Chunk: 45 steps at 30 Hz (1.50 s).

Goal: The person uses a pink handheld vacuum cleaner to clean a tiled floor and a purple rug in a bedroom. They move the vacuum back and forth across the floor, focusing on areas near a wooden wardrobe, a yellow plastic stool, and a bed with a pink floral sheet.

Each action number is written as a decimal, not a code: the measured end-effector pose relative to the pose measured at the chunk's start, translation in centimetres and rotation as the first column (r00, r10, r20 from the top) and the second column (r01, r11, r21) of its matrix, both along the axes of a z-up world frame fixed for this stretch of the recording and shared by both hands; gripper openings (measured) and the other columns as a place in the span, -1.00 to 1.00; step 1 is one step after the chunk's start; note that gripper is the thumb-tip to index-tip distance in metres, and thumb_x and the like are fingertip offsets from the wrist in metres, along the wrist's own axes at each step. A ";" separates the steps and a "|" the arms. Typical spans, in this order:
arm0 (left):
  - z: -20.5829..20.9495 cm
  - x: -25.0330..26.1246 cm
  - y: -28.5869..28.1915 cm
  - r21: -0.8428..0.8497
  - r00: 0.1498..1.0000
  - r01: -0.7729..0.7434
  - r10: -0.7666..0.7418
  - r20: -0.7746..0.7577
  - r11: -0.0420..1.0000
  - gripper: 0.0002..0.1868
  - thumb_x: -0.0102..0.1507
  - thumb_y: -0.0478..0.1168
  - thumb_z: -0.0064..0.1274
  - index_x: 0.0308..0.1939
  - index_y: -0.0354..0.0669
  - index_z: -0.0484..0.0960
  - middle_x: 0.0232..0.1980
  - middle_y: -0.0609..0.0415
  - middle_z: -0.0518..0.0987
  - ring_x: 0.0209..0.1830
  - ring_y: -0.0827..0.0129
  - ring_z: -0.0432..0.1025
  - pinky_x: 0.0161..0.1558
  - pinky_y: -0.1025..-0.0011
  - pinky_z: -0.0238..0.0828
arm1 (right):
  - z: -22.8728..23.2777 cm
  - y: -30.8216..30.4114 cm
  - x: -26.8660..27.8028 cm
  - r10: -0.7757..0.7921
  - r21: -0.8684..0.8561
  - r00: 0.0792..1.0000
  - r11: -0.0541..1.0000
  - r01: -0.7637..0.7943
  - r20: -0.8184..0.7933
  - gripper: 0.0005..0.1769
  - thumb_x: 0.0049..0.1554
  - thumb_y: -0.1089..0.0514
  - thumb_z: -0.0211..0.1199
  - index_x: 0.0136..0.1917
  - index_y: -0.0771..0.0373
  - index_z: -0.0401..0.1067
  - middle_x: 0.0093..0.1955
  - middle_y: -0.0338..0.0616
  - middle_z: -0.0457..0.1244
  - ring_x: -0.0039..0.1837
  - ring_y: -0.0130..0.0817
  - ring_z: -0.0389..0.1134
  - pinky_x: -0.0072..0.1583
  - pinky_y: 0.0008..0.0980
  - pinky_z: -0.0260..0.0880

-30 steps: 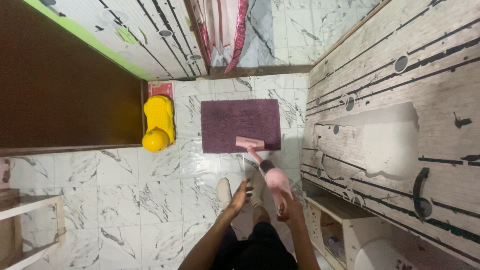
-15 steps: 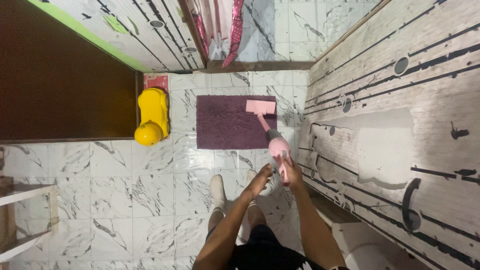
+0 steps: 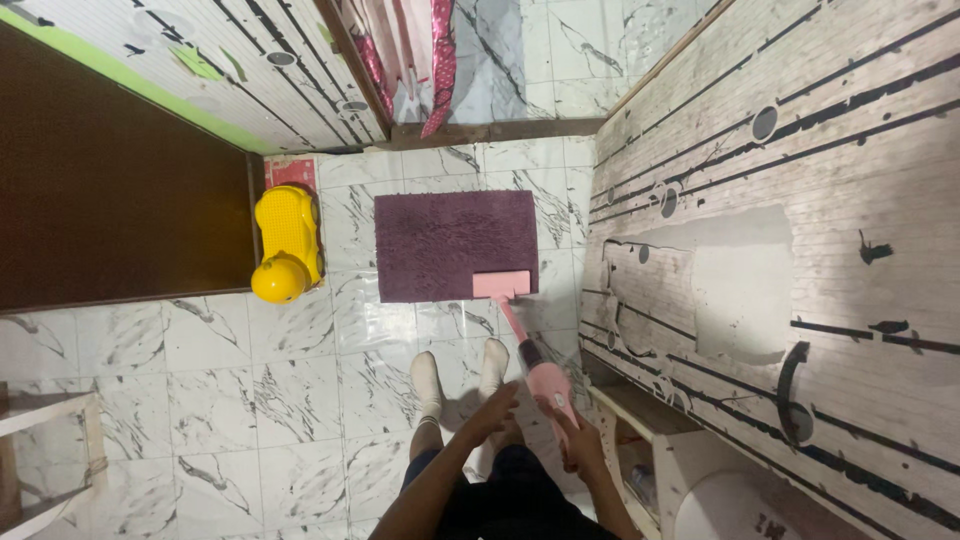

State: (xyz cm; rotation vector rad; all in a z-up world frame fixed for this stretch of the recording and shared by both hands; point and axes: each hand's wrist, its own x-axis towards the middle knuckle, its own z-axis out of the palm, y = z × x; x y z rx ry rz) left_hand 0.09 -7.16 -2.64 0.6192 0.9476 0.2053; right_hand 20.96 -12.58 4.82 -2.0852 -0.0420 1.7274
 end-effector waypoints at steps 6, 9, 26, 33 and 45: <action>-0.4 -2.7 3.2 -0.234 0.985 -0.065 0.026 -0.168 0.970 -0.12 0.31 0.40 -0.33 0.60 0.05 0.10 0.48 -0.10 0.36 0.37 -0.04 0.31 0.28 0.07 0.28 | 0.5 -0.9 -1.8 -0.118 -0.017 0.993 0.993 0.118 0.022 -0.44 0.15 -0.08 0.34 0.37 0.14 0.50 -0.57 -0.23 0.03 -0.59 -0.41 -0.05 -0.50 -0.32 -0.14; -0.6 -4.5 4.8 -0.173 0.980 -0.092 0.059 -0.189 0.981 -0.09 0.32 0.44 -0.41 0.62 0.05 0.01 0.52 -0.12 0.34 0.43 0.01 0.30 0.37 0.04 0.23 | 1.2 0.1 -3.2 -0.207 0.028 0.978 0.978 0.207 0.010 -0.46 0.17 -0.09 0.35 0.35 0.19 0.51 -0.53 -0.24 0.04 -0.57 -0.45 -0.03 -0.50 -0.34 -0.08; -0.1 -6.5 2.7 -0.162 0.973 -0.171 0.141 -0.184 0.972 -0.07 0.30 0.46 -0.37 0.60 0.05 0.07 0.47 -0.13 0.39 0.40 -0.01 0.36 0.33 0.08 0.30 | -7.9 16.3 -3.4 -0.032 0.307 0.968 0.950 -0.047 0.248 -0.34 0.12 -0.23 0.34 0.37 0.15 0.46 -0.43 -0.28 0.18 -0.47 -0.50 0.15 -0.41 -0.42 0.19; 0.5 -9.4 3.5 -0.157 0.943 -0.248 0.202 -0.263 0.956 -0.11 0.29 0.43 -0.43 0.61 0.12 0.05 0.49 -0.04 0.40 0.42 0.09 0.34 0.36 0.07 0.22 | -7.8 17.1 -3.0 -0.029 0.221 0.987 0.975 -0.007 0.160 -0.47 0.09 -0.22 0.33 0.27 -0.02 0.50 -0.55 -0.25 0.11 -0.57 -0.42 0.09 -0.50 -0.35 0.08; -0.7 -3.7 3.0 -0.120 0.938 -0.213 0.168 -0.304 0.970 -0.11 0.30 0.46 -0.37 0.59 0.11 0.12 0.44 -0.06 0.45 0.40 0.07 0.36 0.35 0.09 0.25 | -1.8 5.5 0.5 0.051 -0.020 0.999 0.998 -0.051 0.015 -0.49 0.10 -0.28 0.30 -0.28 0.22 0.42 -0.57 -0.19 0.05 -0.61 -0.39 -0.07 -0.49 -0.28 -0.15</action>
